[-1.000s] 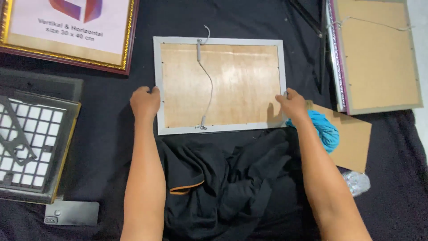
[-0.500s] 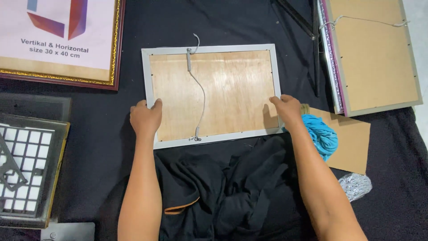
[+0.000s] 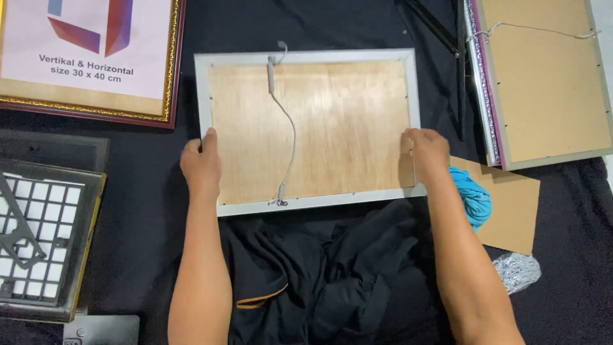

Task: Cleaning a photo frame by wiping it with a cloth and brushing it with a small brush, then assembling the picture and cleaning the glass.

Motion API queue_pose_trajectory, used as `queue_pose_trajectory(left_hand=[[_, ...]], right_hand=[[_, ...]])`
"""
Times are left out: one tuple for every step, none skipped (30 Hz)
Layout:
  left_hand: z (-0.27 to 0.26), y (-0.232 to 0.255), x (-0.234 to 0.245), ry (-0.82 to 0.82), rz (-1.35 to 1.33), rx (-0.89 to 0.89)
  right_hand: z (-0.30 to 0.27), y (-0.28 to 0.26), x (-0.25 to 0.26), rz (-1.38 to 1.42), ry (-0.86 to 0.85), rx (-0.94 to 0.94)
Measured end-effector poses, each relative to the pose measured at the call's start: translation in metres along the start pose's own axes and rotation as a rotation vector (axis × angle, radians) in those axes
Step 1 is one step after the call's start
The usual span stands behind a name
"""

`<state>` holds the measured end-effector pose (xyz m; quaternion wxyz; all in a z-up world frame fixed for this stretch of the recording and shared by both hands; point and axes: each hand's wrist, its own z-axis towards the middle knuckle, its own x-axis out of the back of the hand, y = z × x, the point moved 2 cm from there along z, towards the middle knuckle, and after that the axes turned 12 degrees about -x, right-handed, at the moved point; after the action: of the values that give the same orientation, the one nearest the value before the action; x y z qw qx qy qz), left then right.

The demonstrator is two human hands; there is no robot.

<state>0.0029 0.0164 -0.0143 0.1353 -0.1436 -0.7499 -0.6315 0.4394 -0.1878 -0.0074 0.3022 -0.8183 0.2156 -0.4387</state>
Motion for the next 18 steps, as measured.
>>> queue_pose_trajectory(left_hand=[[0.003, 0.0, 0.004, 0.001, 0.0, 0.001], [0.005, 0.002, 0.009, 0.044, -0.02, -0.119], [0.006, 0.004, 0.014, 0.087, -0.04, -0.24], [0.003, 0.011, 0.019, 0.086, -0.041, -0.238], [-0.001, 0.021, 0.025, 0.09, -0.074, -0.345], [-0.004, 0.032, 0.032, 0.095, -0.106, -0.455], [-0.003, 0.03, 0.034, 0.093, -0.107, -0.456], [-0.002, 0.03, 0.038, 0.112, -0.112, -0.528], [-0.001, 0.03, 0.041, 0.131, -0.118, -0.6], [0.0, 0.027, 0.044, 0.13, -0.119, -0.601], [0.0, 0.025, 0.047, 0.14, -0.078, -0.617], [0.0, 0.024, 0.049, 0.15, -0.037, -0.633], [0.001, 0.023, 0.049, 0.148, -0.039, -0.634], [0.001, 0.021, 0.048, 0.152, -0.045, -0.612], [0.001, 0.019, 0.048, 0.155, -0.051, -0.59], [0.006, 0.006, 0.047, 0.155, -0.05, -0.587], [0.011, -0.008, 0.046, 0.172, 0.008, -0.608], [0.017, -0.02, 0.045, 0.19, 0.065, -0.629]], right_hand=[[-0.006, -0.009, 0.004, -0.001, -0.001, 0.0], [-0.012, -0.018, 0.009, 0.036, 0.022, 0.059], [-0.019, -0.027, 0.014, 0.073, 0.045, 0.118], [-0.034, -0.039, 0.02, 0.072, 0.047, 0.118], [-0.049, -0.052, 0.026, 0.109, 0.048, 0.143], [-0.064, -0.065, 0.032, 0.149, 0.049, 0.167], [-0.057, -0.065, 0.036, 0.149, 0.051, 0.168], [-0.05, -0.063, 0.04, 0.211, 0.018, 0.087], [-0.043, -0.062, 0.043, 0.272, -0.016, 0.007], [-0.048, -0.067, 0.045, 0.273, -0.014, 0.007], [-0.054, -0.072, 0.045, 0.345, -0.08, -0.019], [-0.059, -0.076, 0.046, 0.417, -0.146, -0.046], [-0.063, -0.078, 0.049, 0.418, -0.143, -0.046], [-0.066, -0.081, 0.051, 0.451, -0.177, -0.039], [-0.07, -0.083, 0.053, 0.484, -0.212, -0.031], [-0.068, -0.083, 0.055, 0.483, -0.213, -0.033], [-0.066, -0.084, 0.055, 0.505, -0.256, -0.038], [-0.063, -0.085, 0.056, 0.528, -0.3, -0.042]])
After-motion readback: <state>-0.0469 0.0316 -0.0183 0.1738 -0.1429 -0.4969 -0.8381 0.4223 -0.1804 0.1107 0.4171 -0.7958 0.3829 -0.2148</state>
